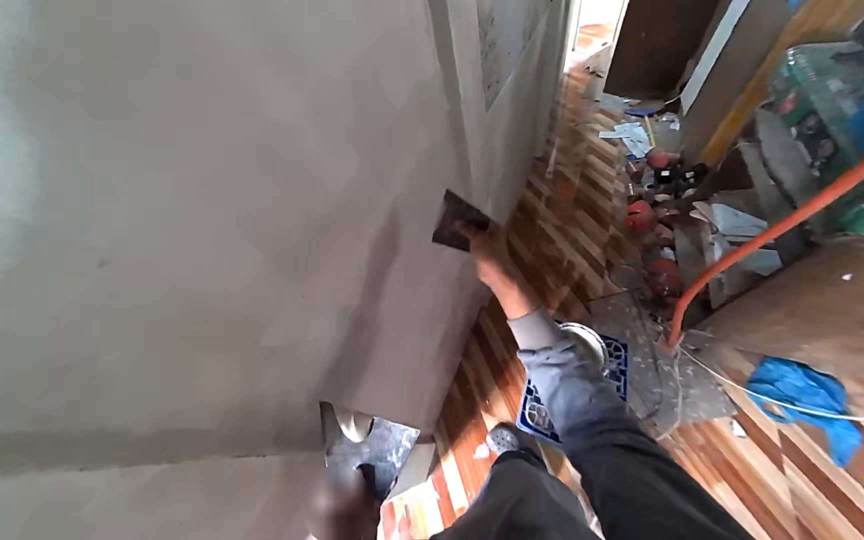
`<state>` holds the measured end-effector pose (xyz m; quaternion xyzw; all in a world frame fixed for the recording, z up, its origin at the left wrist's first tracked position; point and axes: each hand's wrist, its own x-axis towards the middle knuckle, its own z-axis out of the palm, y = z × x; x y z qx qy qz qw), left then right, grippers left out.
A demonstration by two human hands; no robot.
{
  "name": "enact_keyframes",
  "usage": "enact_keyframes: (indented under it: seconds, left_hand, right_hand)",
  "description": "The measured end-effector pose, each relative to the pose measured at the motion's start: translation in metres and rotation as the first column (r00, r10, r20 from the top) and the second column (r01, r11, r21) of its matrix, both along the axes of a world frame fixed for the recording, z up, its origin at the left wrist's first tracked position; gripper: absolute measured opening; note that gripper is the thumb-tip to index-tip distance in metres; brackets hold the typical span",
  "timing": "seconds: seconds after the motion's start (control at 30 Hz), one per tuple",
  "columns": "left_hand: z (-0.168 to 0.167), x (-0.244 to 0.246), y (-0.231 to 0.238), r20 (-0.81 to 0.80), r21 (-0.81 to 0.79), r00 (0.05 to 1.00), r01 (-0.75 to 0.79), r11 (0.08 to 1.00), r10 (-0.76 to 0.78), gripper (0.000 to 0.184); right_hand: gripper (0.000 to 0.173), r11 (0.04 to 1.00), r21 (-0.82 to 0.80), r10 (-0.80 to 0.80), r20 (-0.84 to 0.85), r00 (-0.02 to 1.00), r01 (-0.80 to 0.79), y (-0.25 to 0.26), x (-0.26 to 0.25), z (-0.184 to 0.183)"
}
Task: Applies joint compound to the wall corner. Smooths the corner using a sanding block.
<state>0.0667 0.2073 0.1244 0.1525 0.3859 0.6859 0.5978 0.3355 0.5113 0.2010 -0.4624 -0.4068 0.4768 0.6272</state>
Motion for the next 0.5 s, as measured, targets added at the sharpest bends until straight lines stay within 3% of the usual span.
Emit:
enact_keyframes:
  seconds: [0.23,0.5]
  left_hand:
    - [0.014,0.045,0.045,-0.059,-0.003,0.997,-0.044,0.999,0.044,0.018]
    - [0.014,0.062,0.06,-0.048,-0.006,0.997,-0.055,0.998,0.054,0.021]
  right_hand:
    - [0.031,0.957,0.28,-0.161,0.306,0.938,0.073,0.162,0.051,0.023]
    - [0.035,0.941,0.319,-0.257,0.446,0.857,0.117,0.235,0.048,0.049]
